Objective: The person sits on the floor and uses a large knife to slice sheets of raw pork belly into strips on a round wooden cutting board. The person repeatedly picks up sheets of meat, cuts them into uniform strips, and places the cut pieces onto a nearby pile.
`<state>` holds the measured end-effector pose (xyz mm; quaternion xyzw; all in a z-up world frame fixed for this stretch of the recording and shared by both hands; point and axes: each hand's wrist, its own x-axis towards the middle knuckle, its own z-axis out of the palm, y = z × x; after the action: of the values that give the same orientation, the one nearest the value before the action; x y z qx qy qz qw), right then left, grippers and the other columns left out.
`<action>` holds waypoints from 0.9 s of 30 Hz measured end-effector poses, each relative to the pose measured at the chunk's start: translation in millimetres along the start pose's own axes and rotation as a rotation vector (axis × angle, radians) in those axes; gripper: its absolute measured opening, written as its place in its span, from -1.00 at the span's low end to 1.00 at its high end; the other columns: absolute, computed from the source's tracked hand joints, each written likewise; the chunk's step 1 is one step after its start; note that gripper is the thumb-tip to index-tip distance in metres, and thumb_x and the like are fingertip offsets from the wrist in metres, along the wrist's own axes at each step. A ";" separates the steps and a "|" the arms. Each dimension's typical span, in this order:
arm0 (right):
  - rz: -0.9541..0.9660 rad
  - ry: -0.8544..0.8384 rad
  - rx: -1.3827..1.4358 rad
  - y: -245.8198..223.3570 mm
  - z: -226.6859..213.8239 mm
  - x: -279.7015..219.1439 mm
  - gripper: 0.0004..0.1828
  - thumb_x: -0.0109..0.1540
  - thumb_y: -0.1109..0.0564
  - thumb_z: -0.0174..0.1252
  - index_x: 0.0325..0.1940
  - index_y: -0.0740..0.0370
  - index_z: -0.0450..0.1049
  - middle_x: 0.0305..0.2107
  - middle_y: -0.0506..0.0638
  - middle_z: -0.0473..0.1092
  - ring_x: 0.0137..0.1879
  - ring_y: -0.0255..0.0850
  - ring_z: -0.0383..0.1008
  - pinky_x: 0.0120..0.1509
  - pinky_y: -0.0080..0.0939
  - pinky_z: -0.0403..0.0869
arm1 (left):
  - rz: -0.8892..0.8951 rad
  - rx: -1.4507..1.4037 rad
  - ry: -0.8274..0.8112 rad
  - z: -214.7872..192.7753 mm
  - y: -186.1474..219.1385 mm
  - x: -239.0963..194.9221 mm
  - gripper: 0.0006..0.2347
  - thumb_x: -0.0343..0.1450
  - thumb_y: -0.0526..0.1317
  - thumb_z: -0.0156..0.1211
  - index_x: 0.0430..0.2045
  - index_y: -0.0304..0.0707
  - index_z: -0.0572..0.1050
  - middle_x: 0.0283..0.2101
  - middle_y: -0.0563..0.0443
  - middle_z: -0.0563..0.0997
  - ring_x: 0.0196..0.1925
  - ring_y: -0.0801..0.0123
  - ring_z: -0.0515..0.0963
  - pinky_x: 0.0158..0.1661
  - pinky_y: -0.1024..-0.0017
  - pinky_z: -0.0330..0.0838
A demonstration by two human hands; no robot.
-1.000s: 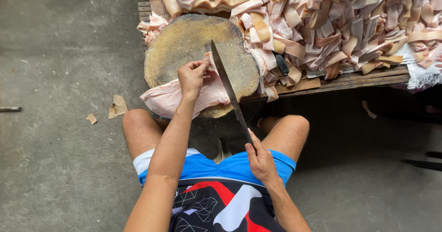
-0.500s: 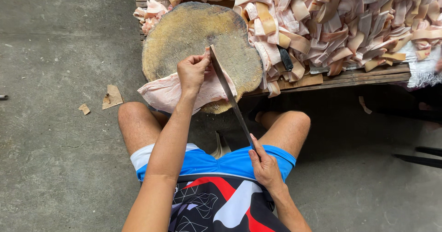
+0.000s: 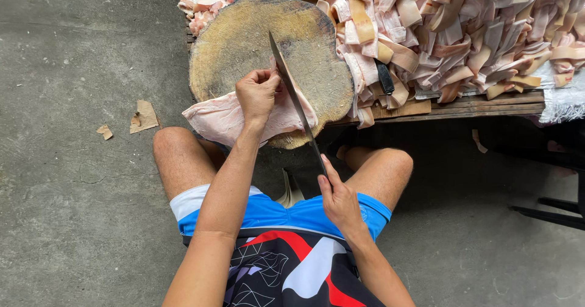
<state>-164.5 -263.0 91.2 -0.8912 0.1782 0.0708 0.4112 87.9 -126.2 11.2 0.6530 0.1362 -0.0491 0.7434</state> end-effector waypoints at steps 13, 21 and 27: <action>0.208 -0.210 0.491 -6.7 -19.1 -5.4 -0.44 0.40 0.06 -0.03 0.52 0.00 0.21 -0.67 -0.21 0.24 -0.61 -0.45 0.24 -0.55 -0.39 0.34 | -0.013 -0.137 0.056 -8.9 -7.4 -3.2 -0.90 0.45 -0.34 0.30 -0.38 -0.49 0.61 -0.45 0.00 0.65 -0.49 0.52 0.63 -0.46 0.54 0.61; -0.021 -0.093 0.053 2.5 4.0 19.8 -0.45 0.41 0.02 0.05 0.51 0.01 0.27 -0.68 -0.13 0.31 -0.57 -0.41 0.31 -0.45 -0.25 0.34 | 0.017 -0.154 0.060 -21.0 -15.9 -6.1 -0.90 0.43 -0.37 0.32 -0.37 -0.52 0.61 -0.44 -0.02 0.66 -0.49 0.50 0.63 -0.44 0.53 0.60; -0.029 -0.047 0.240 5.8 25.2 37.4 -0.45 0.45 0.06 0.02 0.56 0.03 0.27 -0.64 -0.16 0.26 -0.52 -0.47 0.22 -0.44 -0.31 0.29 | -0.034 -0.268 0.092 -27.9 -3.3 -10.3 -0.89 0.43 -0.32 0.32 -0.32 -0.45 0.62 -0.45 0.00 0.66 -0.49 0.52 0.63 -0.44 0.53 0.62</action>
<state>-131.6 -257.1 60.4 -0.8361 0.1627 0.0641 0.5200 73.4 -100.3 7.7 0.5470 0.1865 -0.0129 0.8160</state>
